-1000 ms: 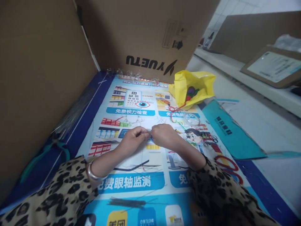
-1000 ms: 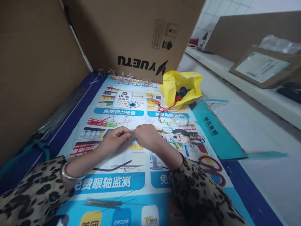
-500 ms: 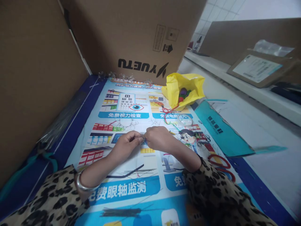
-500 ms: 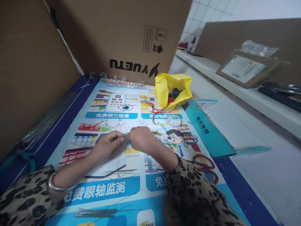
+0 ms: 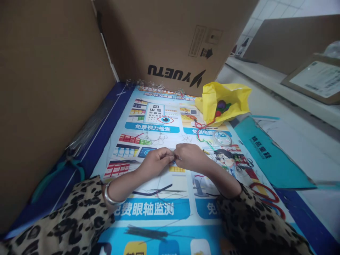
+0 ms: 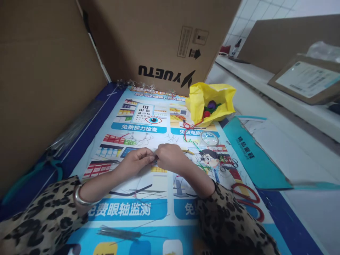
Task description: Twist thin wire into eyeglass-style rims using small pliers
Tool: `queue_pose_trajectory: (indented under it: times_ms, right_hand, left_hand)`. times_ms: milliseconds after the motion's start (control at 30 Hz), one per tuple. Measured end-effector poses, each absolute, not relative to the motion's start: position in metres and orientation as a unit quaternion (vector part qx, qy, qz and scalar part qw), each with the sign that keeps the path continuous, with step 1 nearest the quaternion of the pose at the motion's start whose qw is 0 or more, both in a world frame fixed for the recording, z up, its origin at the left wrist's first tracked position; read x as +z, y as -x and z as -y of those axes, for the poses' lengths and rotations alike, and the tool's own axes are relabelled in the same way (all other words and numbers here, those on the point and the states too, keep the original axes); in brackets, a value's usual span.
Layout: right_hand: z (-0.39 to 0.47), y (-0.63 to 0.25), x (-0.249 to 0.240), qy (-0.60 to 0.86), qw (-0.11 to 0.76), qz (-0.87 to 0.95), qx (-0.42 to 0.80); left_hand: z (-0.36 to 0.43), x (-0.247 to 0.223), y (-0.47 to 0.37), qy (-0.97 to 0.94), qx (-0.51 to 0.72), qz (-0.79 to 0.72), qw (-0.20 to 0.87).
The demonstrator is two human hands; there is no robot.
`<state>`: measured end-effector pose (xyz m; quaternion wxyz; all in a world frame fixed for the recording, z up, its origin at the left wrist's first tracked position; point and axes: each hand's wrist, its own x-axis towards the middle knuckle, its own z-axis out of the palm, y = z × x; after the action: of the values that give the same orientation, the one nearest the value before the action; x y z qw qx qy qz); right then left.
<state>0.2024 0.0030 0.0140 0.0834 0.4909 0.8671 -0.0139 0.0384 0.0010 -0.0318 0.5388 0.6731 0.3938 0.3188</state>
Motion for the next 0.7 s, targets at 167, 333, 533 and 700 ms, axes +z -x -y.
queue_pose_trajectory:
  times_ms: [167, 333, 533, 700]
  right_hand:
    - [-0.005, -0.208, 0.007, -0.482, 0.047, -0.874, -0.048]
    - [-0.008, -0.213, 0.006, -0.472, -0.024, -0.874, -0.118]
    - [-0.009, -0.224, 0.005, -0.485, -0.223, -0.790, -0.300]
    - [-0.007, -0.230, -0.006, -0.460, -0.348, -0.646, -0.499]
  left_hand:
    - [-0.001, -0.030, -0.038, -0.693, 0.304, -0.412, 0.507]
    - [0.000, -0.030, -0.038, -0.694, 0.307, -0.420, 0.498]
    - [0.001, -0.027, -0.038, -0.672, 0.339, -0.406, 0.519]
    - [0.003, -0.024, -0.036, -0.639, 0.381, -0.377, 0.552]
